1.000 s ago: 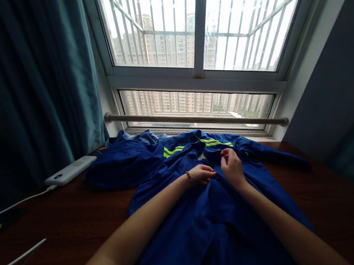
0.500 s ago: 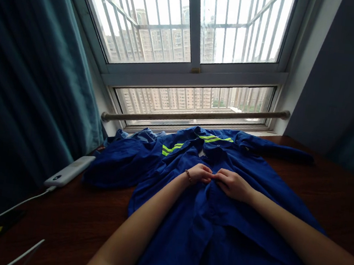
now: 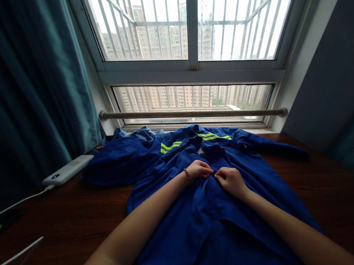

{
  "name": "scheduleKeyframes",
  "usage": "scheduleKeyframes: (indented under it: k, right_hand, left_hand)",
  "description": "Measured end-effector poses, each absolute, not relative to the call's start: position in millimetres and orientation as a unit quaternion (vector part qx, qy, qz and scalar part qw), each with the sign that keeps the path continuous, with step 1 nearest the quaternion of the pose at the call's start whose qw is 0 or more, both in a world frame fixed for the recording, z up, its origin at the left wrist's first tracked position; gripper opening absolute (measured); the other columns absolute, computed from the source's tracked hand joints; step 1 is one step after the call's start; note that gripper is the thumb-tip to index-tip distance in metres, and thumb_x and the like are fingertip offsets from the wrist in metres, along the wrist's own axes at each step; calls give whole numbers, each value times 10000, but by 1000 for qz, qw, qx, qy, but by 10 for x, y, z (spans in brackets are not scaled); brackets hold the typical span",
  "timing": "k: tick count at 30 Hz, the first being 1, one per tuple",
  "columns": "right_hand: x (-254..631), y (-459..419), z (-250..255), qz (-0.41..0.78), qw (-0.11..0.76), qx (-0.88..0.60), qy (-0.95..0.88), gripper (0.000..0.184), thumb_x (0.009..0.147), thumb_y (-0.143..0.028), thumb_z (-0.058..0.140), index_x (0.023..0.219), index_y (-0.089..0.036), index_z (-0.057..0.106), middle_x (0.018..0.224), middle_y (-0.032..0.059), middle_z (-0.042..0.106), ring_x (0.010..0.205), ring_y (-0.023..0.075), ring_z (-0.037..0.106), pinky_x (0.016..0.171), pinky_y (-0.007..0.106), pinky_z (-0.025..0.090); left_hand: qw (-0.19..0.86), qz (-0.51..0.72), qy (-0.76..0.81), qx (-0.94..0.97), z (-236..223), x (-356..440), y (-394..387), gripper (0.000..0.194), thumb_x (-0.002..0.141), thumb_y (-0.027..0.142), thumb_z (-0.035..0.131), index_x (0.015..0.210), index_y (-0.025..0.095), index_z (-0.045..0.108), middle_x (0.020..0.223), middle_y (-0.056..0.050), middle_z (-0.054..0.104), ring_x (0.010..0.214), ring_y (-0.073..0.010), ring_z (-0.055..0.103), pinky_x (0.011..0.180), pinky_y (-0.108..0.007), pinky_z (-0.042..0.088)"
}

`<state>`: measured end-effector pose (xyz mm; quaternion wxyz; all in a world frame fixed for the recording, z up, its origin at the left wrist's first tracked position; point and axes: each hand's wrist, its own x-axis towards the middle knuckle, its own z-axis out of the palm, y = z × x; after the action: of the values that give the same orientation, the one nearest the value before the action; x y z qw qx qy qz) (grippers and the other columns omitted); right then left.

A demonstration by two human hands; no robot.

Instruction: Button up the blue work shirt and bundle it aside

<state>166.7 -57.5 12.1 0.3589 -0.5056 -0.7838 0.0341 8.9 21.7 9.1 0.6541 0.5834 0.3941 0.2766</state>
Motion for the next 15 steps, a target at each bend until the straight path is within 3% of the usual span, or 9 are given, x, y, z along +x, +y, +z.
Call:
scheduleKeyframes:
  k: [4, 9, 15]
  right_hand:
    - [1654, -570, 98, 108, 411, -535, -731, 148, 741, -260, 531, 666, -177, 629, 619, 14, 622, 580, 135, 568, 571, 235, 404]
    - [1627, -598, 126, 225, 472, -535, -664, 153, 722, -286, 541, 690, -168, 635, 626, 24, 634, 551, 141, 583, 535, 231, 433]
    - [1638, -548, 111, 338, 499, -525, -602, 185, 685, -320, 570, 698, -143, 626, 614, 39, 632, 526, 148, 578, 514, 239, 451]
  left_hand:
    - [635, 295, 382, 603, 98, 55, 190, 277, 468, 255, 773, 635, 76, 644, 518, -15, 596, 461, -75, 524, 500, -207, 423]
    - [721, 247, 286, 581, 108, -51, 207, 411, 455, 178, 776, 841, 89, 664, 721, -62, 663, 640, -126, 602, 665, -250, 462]
    - [643, 286, 283, 652, 94, 20, 220, 354, 501, 218, 753, 822, 102, 659, 727, -45, 657, 622, -120, 589, 664, -263, 459]
